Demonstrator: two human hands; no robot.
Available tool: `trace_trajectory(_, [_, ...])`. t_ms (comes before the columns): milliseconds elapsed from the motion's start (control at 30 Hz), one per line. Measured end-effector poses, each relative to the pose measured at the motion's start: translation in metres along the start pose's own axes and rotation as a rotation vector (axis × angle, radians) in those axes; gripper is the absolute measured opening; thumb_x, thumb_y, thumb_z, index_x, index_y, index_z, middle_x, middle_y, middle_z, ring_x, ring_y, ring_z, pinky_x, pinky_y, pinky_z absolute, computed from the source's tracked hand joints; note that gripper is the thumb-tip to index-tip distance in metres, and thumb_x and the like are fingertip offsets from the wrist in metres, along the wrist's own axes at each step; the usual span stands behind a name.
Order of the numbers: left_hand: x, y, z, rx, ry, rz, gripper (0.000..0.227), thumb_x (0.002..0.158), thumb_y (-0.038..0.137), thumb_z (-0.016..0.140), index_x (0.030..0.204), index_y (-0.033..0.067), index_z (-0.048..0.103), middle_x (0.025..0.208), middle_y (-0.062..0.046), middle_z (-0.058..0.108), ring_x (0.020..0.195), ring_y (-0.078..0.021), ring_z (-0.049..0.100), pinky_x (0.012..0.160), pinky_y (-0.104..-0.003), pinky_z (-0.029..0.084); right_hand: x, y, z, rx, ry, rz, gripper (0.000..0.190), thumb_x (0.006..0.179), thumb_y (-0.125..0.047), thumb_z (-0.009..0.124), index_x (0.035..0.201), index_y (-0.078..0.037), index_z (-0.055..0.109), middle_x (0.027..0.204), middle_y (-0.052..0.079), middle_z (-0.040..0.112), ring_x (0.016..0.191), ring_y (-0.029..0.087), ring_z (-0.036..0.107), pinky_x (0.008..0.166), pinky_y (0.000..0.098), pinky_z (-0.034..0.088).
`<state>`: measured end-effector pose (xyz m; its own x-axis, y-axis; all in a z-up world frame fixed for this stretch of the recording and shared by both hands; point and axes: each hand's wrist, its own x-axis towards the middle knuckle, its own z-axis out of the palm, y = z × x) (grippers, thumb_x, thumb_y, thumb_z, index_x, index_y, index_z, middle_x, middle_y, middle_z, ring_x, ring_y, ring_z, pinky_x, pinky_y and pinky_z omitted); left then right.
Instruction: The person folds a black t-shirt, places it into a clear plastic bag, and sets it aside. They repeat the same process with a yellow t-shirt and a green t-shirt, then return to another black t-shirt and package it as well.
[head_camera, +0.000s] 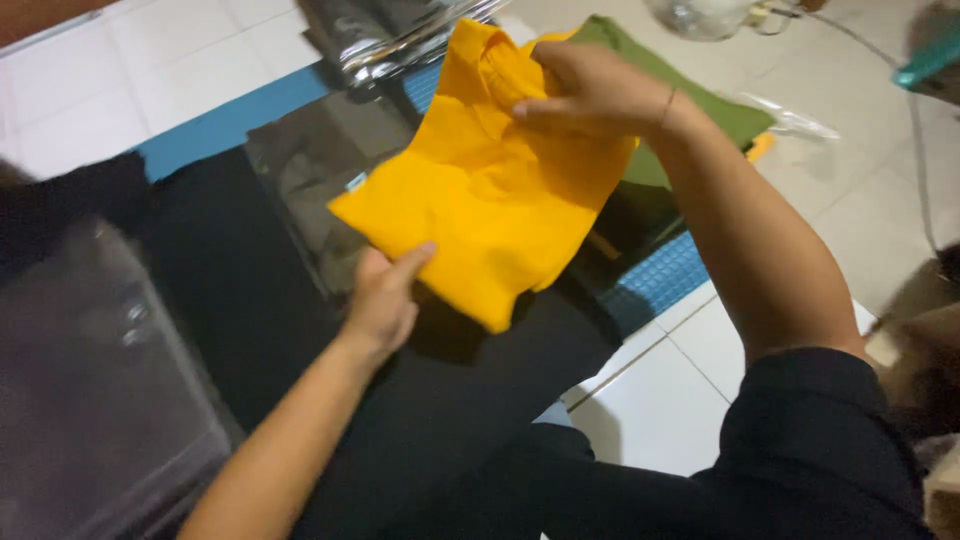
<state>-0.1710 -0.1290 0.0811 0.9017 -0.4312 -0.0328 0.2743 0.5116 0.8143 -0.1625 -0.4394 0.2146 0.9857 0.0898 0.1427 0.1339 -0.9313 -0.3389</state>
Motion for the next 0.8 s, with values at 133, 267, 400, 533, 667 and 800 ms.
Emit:
trace_trajectory(133, [-0.018,0.074,-0.055,0.169,0.182,-0.001,0.059,0.08,0.007,0.074,0.134,0.0092,0.05,0.128,-0.015,0.07,0.109,-0.028,0.071,0.094,-0.041,0.06,-0.002,-0.078,0.067,0.307,-0.071,0.094,0.032,0.1,-0.044,0.064,0.107,-0.013,0.06,0.101,0.003,0.062,0.082,0.017,0.054,0.068,0.0358,0.043])
trace_trajectory(267, [-0.05,0.14,-0.09,0.557,0.19,-0.098,0.078,0.09,0.003,0.067,0.158,0.004,0.029,0.138,-0.028,0.054,0.124,-0.0452,0.06,0.094,-0.061,0.052,0.002,-0.129,0.152,1.216,-0.089,0.26,0.03,0.095,-0.026,0.073,0.112,-0.003,0.063,0.094,0.008,0.072,0.079,0.019,0.074,0.064,0.0305,0.061])
trace_trajectory(400, [-0.072,0.193,-0.113,0.97,0.291,-0.281,0.09,0.086,0.006,0.073,0.164,0.0154,0.028,0.146,-0.028,0.053,0.123,-0.0463,0.062,0.098,-0.061,0.049,-0.027,-0.199,0.159,1.438,-0.28,0.348,0.037,0.096,-0.023,0.069,0.125,-0.002,0.059,0.111,0.02,0.074,0.089,0.032,0.078,0.071,0.047,0.066])
trace_trajectory(533, [-0.06,0.185,-0.173,1.269,0.167,-0.193,0.077,0.08,0.015,0.08,0.15,0.0009,0.051,0.146,-0.03,0.055,0.141,-0.0441,0.047,0.115,-0.055,0.036,-0.063,-0.229,0.195,1.562,-0.467,0.416,0.043,0.102,-0.024,0.058,0.138,-0.002,0.049,0.119,0.028,0.069,0.094,0.045,0.075,0.072,0.0603,0.063])
trace_trajectory(667, [-0.055,0.198,-0.152,1.521,0.116,-0.398,0.068,0.087,0.017,0.075,0.151,0.0069,0.053,0.145,-0.023,0.059,0.136,-0.0444,0.054,0.111,-0.058,0.042,-0.082,-0.257,0.164,1.549,-0.692,0.561,0.037,0.106,-0.025,0.047,0.134,-0.002,0.041,0.124,0.026,0.058,0.115,0.047,0.069,0.09,0.063,0.058])
trace_trajectory(800, [-0.04,0.184,-0.203,1.844,0.171,-0.257,0.068,0.09,0.029,0.079,0.15,0.0083,0.055,0.124,-0.02,0.07,0.123,-0.0435,0.062,0.098,-0.068,0.048,-0.082,-0.209,0.182,1.081,-1.017,0.292,0.046,0.105,-0.043,0.052,0.106,0.002,0.064,0.093,0.02,0.072,0.088,0.033,0.079,0.077,0.0492,0.066])
